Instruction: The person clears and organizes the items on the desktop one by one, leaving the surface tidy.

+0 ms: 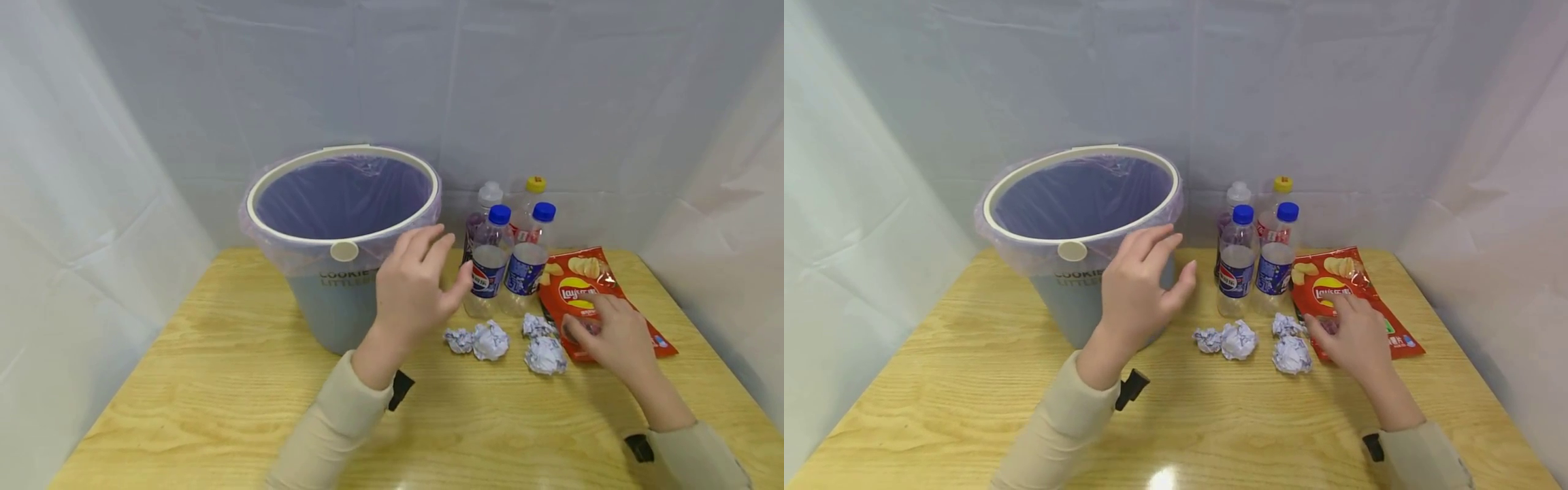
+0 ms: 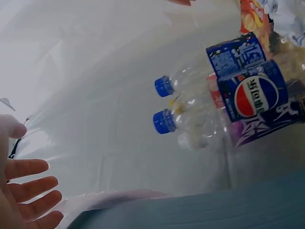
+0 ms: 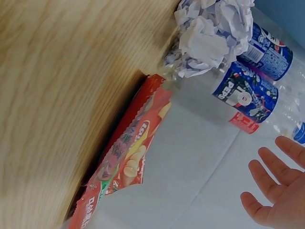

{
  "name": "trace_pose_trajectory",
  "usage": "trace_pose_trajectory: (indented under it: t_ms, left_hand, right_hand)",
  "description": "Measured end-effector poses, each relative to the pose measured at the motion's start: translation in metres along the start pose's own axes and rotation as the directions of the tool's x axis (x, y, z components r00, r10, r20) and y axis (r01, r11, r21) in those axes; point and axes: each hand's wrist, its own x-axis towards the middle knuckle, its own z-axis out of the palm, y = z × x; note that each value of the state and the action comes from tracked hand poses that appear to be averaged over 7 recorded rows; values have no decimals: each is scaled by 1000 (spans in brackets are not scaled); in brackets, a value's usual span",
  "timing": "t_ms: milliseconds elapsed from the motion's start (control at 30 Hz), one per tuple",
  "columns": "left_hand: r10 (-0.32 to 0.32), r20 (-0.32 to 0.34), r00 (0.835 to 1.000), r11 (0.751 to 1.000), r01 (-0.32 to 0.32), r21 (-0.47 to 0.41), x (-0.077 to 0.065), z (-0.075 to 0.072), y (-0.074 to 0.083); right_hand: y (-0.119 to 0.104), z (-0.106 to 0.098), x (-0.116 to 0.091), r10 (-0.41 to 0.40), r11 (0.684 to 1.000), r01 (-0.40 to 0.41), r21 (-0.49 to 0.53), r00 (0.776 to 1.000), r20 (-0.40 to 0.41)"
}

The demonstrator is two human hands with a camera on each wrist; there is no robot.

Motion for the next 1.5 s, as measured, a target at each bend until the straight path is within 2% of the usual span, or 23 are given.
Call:
trace_pose_trajectory:
  t_ms: [200, 367, 500, 700, 967, 1200, 1367, 1500]
  left_hand:
    - [-5, -26, 1000, 1000, 4, -24, 9, -12, -2]
    - [-10, -76, 997, 1000, 8, -29, 15, -21, -10]
    - [-9, -113, 994, 1000, 7, -18, 18, -29, -21]
    - [-18, -129, 991, 1000, 19, 6, 23, -42, -45]
    - [-109, -145, 983, 994, 112, 13, 26, -65, -80]
    - [-127, -76, 989, 986, 135, 100, 25, -81, -108]
    - [-224, -79, 971, 968, 231, 95, 22, -89, -131]
    - [-320, -80, 944, 942, 326, 82, 20, -99, -152]
  right_hand:
    - [5, 2, 0, 50, 999, -50, 8, 998, 28]
    - [12, 4, 0, 69, 997, -70, 18, 997, 38]
    - [19, 4, 1, 80, 996, -82, 29, 995, 52]
    - [32, 5, 3, 119, 992, -122, 21, 989, 82]
    - [47, 5, 6, 159, 987, -161, 17, 981, 112]
    - [59, 4, 7, 210, 974, -219, 48, 966, 147]
    - [69, 4, 7, 241, 962, -257, 86, 956, 166]
    - [78, 2, 8, 273, 946, -299, 125, 943, 191]
